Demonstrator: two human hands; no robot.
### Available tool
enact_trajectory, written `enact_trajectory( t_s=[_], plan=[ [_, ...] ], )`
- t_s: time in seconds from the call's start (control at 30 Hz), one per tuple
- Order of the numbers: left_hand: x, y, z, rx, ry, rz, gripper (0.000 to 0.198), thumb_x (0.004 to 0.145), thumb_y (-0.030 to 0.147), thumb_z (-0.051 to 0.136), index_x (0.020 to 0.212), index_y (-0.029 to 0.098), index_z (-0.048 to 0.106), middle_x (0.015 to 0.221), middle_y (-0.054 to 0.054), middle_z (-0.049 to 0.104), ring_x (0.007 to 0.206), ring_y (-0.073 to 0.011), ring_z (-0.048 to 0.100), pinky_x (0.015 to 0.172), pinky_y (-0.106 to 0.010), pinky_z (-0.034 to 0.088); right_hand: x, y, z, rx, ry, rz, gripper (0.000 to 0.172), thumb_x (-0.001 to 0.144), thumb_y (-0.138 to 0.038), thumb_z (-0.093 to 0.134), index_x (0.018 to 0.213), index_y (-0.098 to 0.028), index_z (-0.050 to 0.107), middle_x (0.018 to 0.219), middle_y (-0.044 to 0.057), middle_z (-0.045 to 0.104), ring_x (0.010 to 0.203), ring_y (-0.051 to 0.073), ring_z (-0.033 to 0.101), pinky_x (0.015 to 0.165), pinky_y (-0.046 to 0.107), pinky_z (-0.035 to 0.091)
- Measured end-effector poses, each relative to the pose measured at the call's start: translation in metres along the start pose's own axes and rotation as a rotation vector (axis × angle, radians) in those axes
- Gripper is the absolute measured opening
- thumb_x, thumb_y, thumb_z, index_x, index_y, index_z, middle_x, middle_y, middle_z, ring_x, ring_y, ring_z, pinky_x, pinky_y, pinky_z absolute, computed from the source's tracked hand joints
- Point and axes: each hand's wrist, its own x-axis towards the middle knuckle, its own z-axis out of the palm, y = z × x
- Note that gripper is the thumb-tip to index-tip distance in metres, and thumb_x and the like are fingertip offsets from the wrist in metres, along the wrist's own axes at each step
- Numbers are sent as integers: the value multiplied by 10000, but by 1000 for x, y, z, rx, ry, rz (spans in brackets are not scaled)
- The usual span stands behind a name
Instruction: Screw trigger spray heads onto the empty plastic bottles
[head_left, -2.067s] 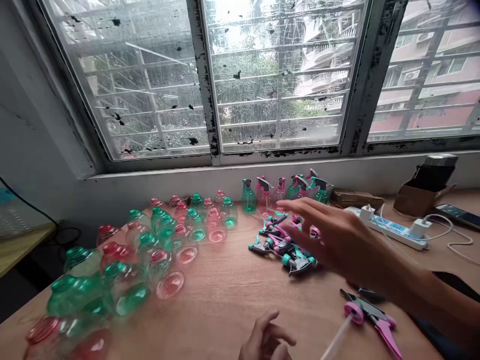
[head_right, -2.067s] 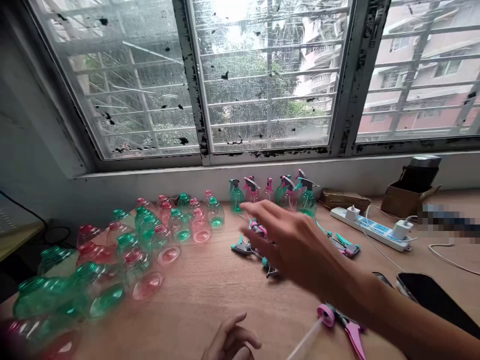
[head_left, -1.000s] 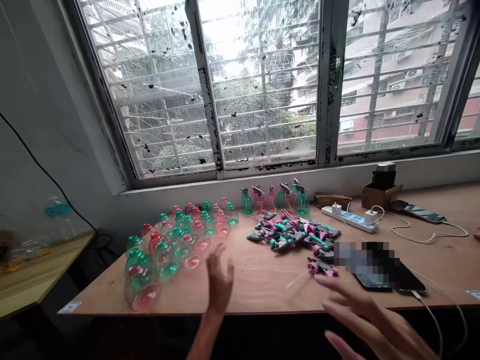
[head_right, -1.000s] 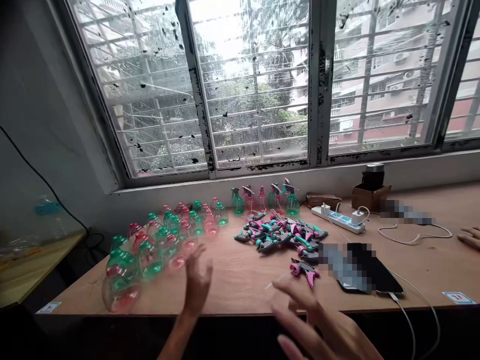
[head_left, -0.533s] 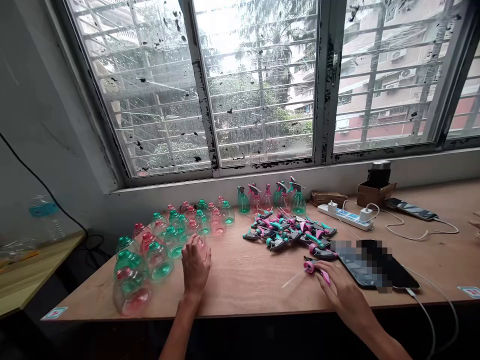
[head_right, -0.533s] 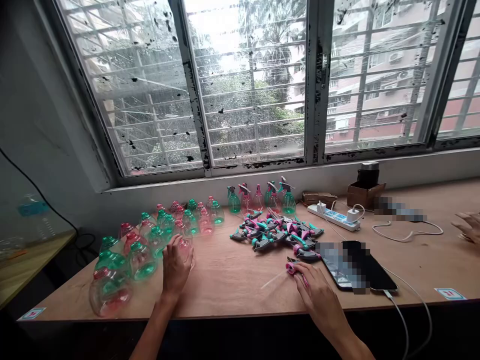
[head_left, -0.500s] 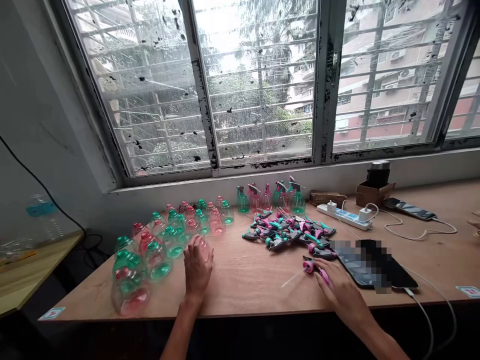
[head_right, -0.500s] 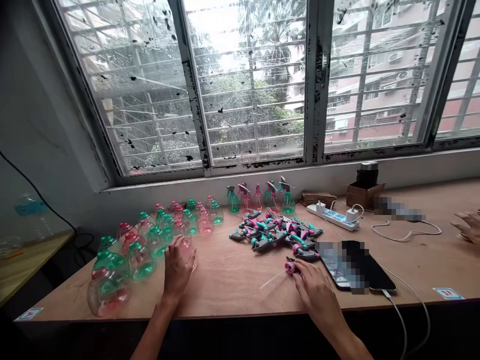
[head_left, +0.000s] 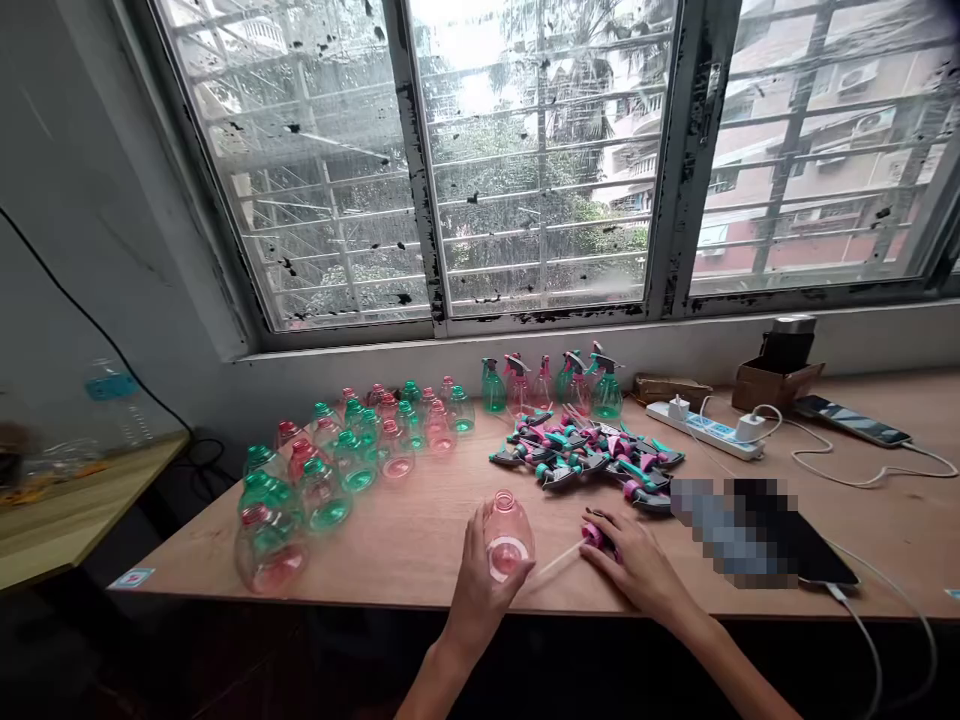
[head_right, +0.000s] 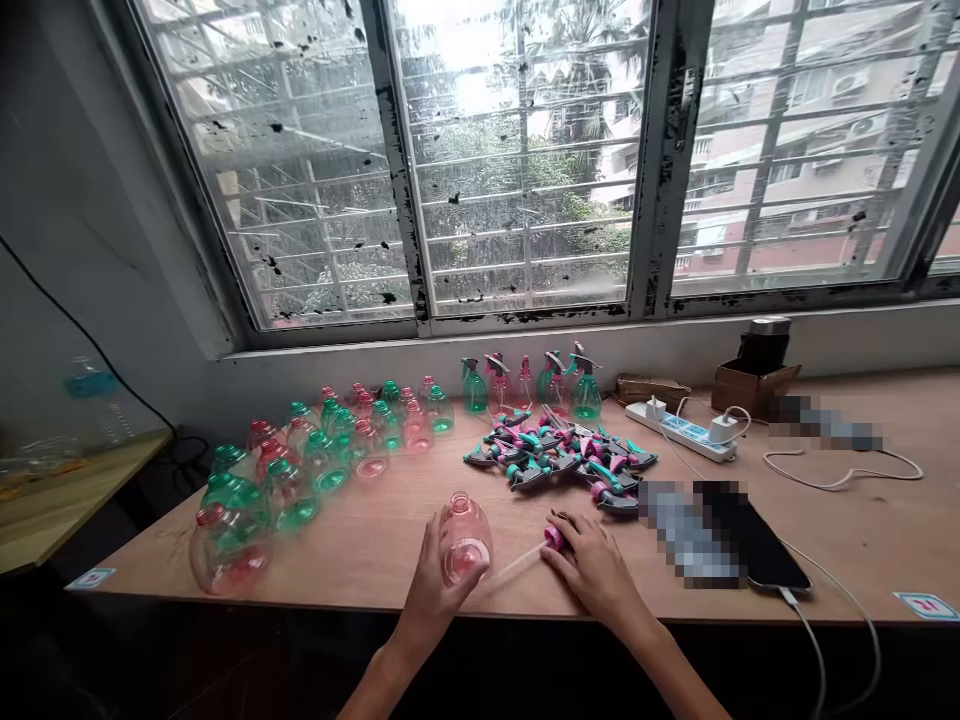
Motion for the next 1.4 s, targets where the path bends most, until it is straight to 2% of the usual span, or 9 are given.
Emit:
enact_trajectory(
  t_s=[0.13, 0.3, 0.4, 0.57, 0.8, 0.93, 1.1, 1.27, 1.4],
  plan=[
    [8, 0, -9, -66, -66, -64, 808, 817, 397, 806, 1491, 252, 384, 1419, -146, 582, 1313, -335, 586, 1099, -514, 478, 0, 2, -12, 120, 180, 33, 328, 987, -429, 572, 1217, -228, 692, 1284, 133, 667, 1208, 335, 641, 988, 484, 540],
    [7, 5, -10, -89, -86, -67, 794, 805, 384, 818, 1473, 255, 407, 1467, -145, 551, 1377, -350, 522, 1152, -548, 411, 18, -27, -68, -83, 546, -74, 360, 1017, -432, 543, 1292, -234, 663, 1325, 154, 595, 1221, 374, 580, 1011, 537, 489],
    [5, 5, -9, -82, -95, -57, 801, 807, 375, 820, 1478, 252, 402, 1488, -148, 534, 1399, -351, 498, 1167, -551, 394, 32, -56, -97, -230, 633, -152, 305, 1039, -320, 533, 1310, -267, 660, 1349, 146, 600, 1197, 370, 589, 1017, 541, 461],
    [6, 4, -10, -60, -104, -31, 816, 812, 392, 824, 1495, 268, 395, 1499, -138, 531, 1400, -348, 502, 1163, -542, 411, 51, -103, -108, -354, 525, -346, 361, 1007, -144, 562, 1337, -263, 649, 1426, 157, 596, 1261, 391, 565, 1026, 578, 438],
    [4, 1, -7, 17, -116, 19, 740, 830, 427, 799, 1457, 234, 456, 1475, -167, 550, 1416, -396, 475, 1157, -598, 398, 66, -161, -85, -436, 13, -839, 504, 927, -14, 561, 1403, -179, 553, 1447, 161, 601, 1363, 326, 509, 1212, 583, 303],
    [3, 1, -5, 75, -137, 66, 852, 833, 446, 790, 1536, 250, 348, 1498, -178, 520, 1431, -401, 453, 1157, -628, 388, 63, -152, -93, -327, -102, -766, 845, 787, 99, 497, 1544, -252, 363, 1598, 115, 446, 1520, 272, 309, 1240, 580, 239],
    [1, 2, -3, 135, -164, 126, 916, 841, 435, 787, 1577, 292, 262, 1534, -170, 493, 1445, -406, 430, 1173, -660, 339, 52, -132, -105, -238, -130, -711, 741, 832, 35, 489, 1509, -255, 410, 1580, 121, 462, 1504, 279, 332, 1236, 601, 227],
    [0, 6, -6, 168, -220, 205, 936, 873, 413, 763, 1597, 330, 176, 1574, -161, 445, 1452, -377, 424, 1179, -616, 354, 31, -125, -112, -158, -167, -569, 699, 889, -82, 532, 1541, -268, 364, 1394, 105, 608, 1333, 299, 522, 1209, 608, 285],
    [1, 5, -8, 163, -213, 180, 906, 909, 416, 722, 1595, 306, 142, 1592, -170, 405, 1473, -366, 393, 1187, -613, 347, 20, -126, -109, -113, -185, -552, 673, 938, -172, 579, 1558, -233, 326, 1418, 124, 595, 1349, 324, 510, 1210, 627, 287]
  ],
)
